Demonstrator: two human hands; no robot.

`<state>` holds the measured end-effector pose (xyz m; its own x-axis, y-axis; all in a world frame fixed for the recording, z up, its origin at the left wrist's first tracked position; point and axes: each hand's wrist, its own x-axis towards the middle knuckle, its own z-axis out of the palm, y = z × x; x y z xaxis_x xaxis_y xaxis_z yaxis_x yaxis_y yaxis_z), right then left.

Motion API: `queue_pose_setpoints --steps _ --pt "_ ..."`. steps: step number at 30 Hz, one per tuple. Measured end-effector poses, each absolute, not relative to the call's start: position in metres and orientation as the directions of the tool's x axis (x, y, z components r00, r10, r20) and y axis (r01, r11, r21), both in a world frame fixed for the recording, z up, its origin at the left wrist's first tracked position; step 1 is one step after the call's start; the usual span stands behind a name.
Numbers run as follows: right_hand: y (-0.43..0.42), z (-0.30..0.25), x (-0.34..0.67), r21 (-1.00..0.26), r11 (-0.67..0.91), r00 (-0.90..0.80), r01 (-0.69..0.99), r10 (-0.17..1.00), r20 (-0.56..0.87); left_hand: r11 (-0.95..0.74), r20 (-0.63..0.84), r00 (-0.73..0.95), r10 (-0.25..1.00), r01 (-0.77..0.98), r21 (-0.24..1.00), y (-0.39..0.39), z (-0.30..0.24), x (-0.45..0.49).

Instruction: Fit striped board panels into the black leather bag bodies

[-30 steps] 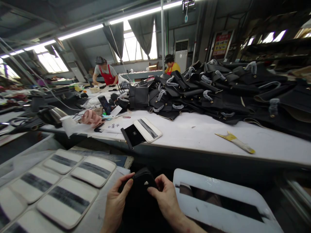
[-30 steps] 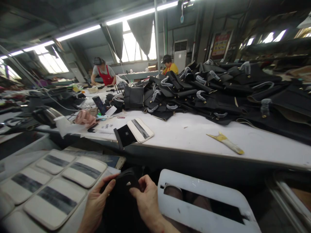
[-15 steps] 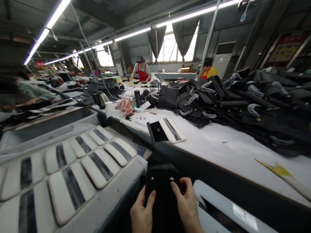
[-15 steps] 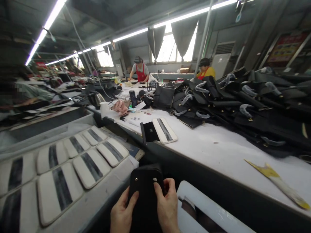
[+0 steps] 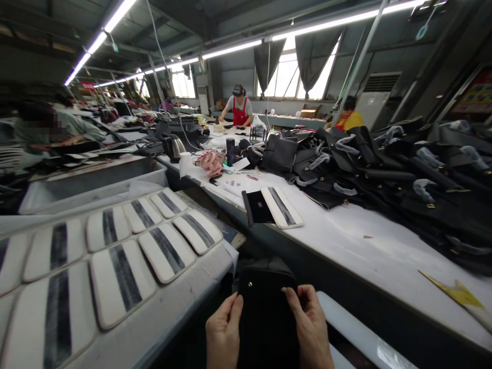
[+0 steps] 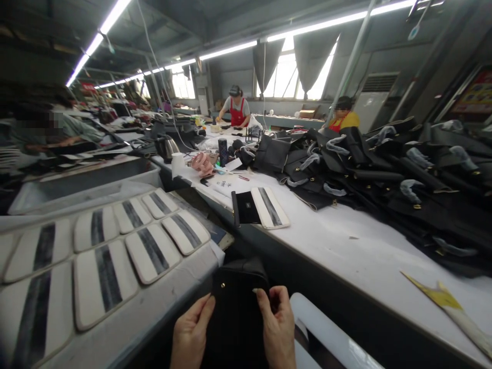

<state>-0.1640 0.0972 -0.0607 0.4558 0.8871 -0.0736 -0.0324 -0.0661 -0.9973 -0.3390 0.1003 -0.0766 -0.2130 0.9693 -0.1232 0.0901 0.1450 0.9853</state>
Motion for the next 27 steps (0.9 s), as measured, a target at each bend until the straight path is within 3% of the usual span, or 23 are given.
queue_pose_setpoints --steps 4,8,12,17,19,23,25,27 --pt "0.098 -0.055 -0.158 -0.998 -0.051 0.422 -0.04 0.904 -0.063 0.124 -0.107 -0.185 0.977 0.081 0.989 0.097 -0.086 -0.334" --pt "0.1 -0.045 -0.145 -0.985 0.023 0.35 0.17 0.933 0.082 0.069 -0.044 -0.173 0.984 0.142 0.987 0.093 -0.099 -0.327" --pt "0.104 -0.045 -0.13 -0.94 0.099 0.298 0.326 0.933 0.201 0.105 -0.091 -0.127 0.988 0.11 0.988 0.093 -0.108 -0.326" --pt "0.099 -0.06 -0.126 -0.99 -0.014 0.406 0.142 0.913 0.046 0.215 -0.219 -0.091 0.972 -0.043 0.976 0.101 -0.114 -0.325" --pt "0.093 -0.065 -0.13 -0.978 -0.064 0.433 0.199 0.901 0.029 0.248 -0.255 -0.073 0.964 -0.101 0.964 0.105 -0.115 -0.323" --pt "0.086 -0.065 -0.135 -0.892 -0.055 0.486 0.449 0.852 0.192 0.301 -0.311 -0.039 0.95 -0.17 0.938 0.111 -0.116 -0.319" --pt "0.09 -0.061 -0.132 -0.902 -0.047 0.464 0.429 0.868 0.175 0.321 -0.333 -0.036 0.942 -0.181 0.929 0.113 -0.12 -0.32" --pt "0.099 -0.057 -0.127 -0.955 -0.083 0.419 0.285 0.907 0.047 0.343 -0.358 -0.047 0.933 -0.187 0.92 0.115 -0.124 -0.325"
